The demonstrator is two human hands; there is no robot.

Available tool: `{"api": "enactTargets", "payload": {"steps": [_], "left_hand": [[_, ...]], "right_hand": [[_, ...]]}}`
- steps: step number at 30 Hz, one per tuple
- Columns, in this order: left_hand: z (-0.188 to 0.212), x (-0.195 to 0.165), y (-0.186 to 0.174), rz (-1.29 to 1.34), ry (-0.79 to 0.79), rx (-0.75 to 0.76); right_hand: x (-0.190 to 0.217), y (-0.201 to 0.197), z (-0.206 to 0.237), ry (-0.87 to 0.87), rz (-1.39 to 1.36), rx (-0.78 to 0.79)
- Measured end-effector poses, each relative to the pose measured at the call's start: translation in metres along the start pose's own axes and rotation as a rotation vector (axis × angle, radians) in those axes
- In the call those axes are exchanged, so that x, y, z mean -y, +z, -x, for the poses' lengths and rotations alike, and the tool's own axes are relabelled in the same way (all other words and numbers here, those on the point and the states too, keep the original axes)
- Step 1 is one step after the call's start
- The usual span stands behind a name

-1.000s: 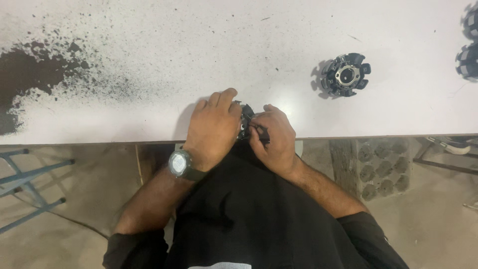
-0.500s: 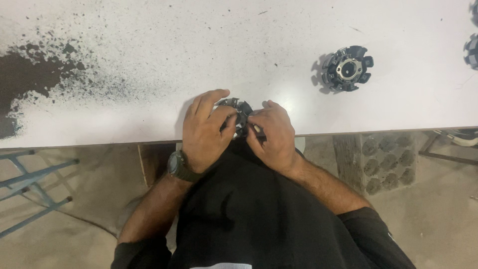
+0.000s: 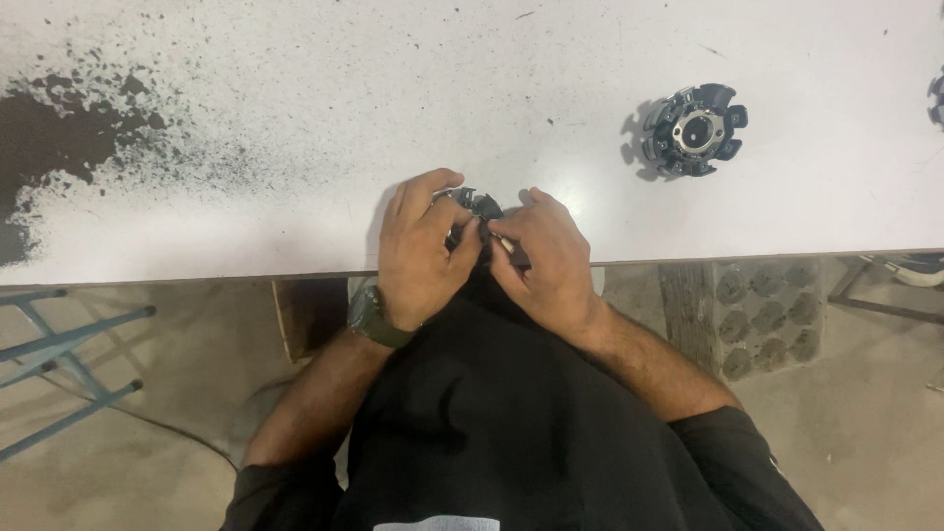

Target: The person sits at a white table and cleans black debris off small wheel-like components one at a time, holding each wheel and scraping its surface with a small handheld tool, then places the cleaned wheel in a growing pile on the table.

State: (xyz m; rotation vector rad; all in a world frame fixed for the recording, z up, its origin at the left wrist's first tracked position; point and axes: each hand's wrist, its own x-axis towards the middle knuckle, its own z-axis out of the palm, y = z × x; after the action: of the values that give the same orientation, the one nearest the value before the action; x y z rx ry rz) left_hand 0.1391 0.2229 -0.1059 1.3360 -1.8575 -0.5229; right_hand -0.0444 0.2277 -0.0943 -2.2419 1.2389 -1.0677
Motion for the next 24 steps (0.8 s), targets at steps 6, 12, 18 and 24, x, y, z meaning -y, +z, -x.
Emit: {"api": "enactTargets", "payload": {"steps": [6,12,18,24], "left_hand": [[0.001,0.003,0.011,-0.048,0.006,-0.076],[0.006,0.006,0.011,-0.041,0.01,-0.069],[0.006,0.007,0.012,-0.056,0.04,-0.072],[0.0,-0.004,-0.02,0.062,-0.054,-0.089]], "right_hand": [[0.001,0.0,0.002,-0.033,-0.002,-0.034],[0.0,0.003,-0.001,-0.087,0.035,-0.01],[0.007,0.003,-0.003,-0.054,0.122,-0.004],[0.006,-0.002,-0.006,-0.08,0.056,-0.037]]}}
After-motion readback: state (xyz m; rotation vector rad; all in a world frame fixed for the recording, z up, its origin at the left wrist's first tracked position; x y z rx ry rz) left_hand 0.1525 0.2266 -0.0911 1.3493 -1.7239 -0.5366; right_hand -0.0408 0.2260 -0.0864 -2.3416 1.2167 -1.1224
